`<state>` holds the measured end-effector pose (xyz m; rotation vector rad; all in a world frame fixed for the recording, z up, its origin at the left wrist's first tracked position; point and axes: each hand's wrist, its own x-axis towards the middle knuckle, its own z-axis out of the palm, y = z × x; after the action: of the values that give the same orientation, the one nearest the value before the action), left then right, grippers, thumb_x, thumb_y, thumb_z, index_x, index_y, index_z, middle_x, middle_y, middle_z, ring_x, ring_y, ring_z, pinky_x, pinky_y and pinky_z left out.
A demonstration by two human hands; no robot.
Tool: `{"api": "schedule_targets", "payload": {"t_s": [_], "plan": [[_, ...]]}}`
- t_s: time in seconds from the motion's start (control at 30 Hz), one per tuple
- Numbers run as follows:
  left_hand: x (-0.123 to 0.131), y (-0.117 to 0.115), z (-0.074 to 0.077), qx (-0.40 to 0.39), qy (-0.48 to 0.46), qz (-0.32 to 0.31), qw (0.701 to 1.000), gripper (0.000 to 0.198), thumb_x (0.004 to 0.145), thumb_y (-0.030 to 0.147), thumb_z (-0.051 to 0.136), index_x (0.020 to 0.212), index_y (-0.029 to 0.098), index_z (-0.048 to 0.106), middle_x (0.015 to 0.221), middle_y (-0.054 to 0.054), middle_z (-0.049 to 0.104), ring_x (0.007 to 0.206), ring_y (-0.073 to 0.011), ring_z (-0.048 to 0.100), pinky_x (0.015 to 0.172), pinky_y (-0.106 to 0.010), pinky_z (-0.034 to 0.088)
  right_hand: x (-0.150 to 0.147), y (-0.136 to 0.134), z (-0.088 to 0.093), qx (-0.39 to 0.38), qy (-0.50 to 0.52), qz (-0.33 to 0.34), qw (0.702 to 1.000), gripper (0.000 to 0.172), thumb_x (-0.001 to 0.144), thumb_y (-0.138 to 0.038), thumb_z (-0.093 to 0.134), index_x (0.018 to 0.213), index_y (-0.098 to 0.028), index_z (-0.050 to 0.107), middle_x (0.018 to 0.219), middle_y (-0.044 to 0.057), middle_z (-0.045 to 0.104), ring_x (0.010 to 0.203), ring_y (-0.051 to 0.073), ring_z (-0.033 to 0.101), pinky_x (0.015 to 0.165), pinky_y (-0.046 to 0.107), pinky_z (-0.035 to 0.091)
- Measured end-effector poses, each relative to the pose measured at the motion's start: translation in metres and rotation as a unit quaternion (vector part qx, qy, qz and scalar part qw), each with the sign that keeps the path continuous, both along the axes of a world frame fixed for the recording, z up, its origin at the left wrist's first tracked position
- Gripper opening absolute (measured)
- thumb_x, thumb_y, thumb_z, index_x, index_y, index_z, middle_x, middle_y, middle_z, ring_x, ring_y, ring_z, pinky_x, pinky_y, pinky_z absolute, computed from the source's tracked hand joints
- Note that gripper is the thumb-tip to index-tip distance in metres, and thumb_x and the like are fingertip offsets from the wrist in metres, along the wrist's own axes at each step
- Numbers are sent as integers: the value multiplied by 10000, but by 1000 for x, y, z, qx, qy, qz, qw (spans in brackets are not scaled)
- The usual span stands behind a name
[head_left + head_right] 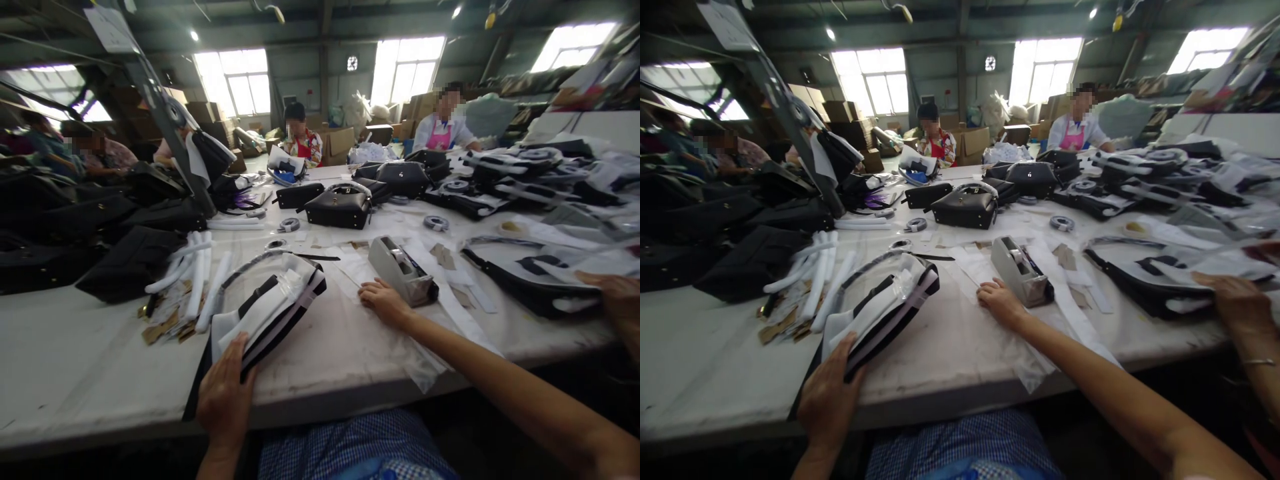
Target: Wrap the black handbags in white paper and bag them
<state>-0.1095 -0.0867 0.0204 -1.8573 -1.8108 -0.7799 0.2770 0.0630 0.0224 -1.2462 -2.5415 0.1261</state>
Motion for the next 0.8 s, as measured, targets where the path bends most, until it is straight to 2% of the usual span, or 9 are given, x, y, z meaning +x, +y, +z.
{"api": "schedule_targets", "payload": {"t_s": [0.07,0.13,0.23,0.3,0.47,0.57,0.63,0.7,0.8], "plan": [[0,0,-1,2,6,5,1000,709,909,221,595,1531,278,257,1363,-64,616,1122,-257,649,930,-387,487,5,-1,2,-18,0,20,1000,295,930,-268,580,1216,-249,649,1322,67,636,1342,259,473,1155,540,231],[-1,0,-1,4,7,4,1000,694,910,220,593,1525,276,276,1359,-61,619,1117,-256,651,938,-388,481,9,-4,1,-29,4,27,999,346,925,-318,601,1266,-261,625,1354,67,617,1370,271,442,1157,564,204],[-1,1,-2,7,5,-3,1000,678,909,212,587,1518,269,295,1363,-63,616,1123,-256,649,949,-388,473,10,-7,1,-17,30,11,999,209,958,-304,558,1096,-250,706,1196,47,710,1231,226,579,1159,522,222],[-1,2,-2,7,4,-7,1000,673,909,212,587,1516,263,301,1367,-68,613,1130,-256,646,954,-385,472,2,-8,3,0,56,-2,998,185,965,-291,549,978,-243,728,1077,32,746,1095,194,655,1155,494,242],[0,4,5,8,-17,8,1000,653,909,234,588,1506,267,325,1350,-64,626,1117,-255,651,944,-381,485,-55,-33,18,-26,96,-1,995,165,956,-281,574,942,-249,735,1011,17,760,964,179,695,1106,446,326],[2,6,12,6,-38,26,999,638,909,258,593,1497,259,342,1334,-67,636,1098,-258,656,945,-387,489,-99,-58,25,-89,111,52,988,184,946,-358,596,992,-258,744,1014,18,764,943,192,701,1044,405,402],[1,7,16,10,-51,40,998,632,900,274,610,1483,257,367,1333,-67,638,1089,-264,658,939,-390,492,-119,-68,26,-122,130,75,981,270,945,-447,576,1077,-271,733,1046,25,760,976,206,693,999,380,447],[0,8,19,17,-59,49,997,622,890,290,629,1465,249,397,1343,-69,631,1097,-270,655,940,-390,492,-131,-68,23,-128,144,59,979,387,957,-498,527,1216,-254,681,1182,60,717,1094,231,652,1004,377,455],[-1,9,21,33,-56,59,996,602,886,308,645,1442,228,429,1339,-74,633,1109,-268,650,950,-379,488,-143,-54,11,-129,101,29,986,587,937,-530,529,1402,-170,536,1472,150,489,1370,312,435,1143,469,316]]}}
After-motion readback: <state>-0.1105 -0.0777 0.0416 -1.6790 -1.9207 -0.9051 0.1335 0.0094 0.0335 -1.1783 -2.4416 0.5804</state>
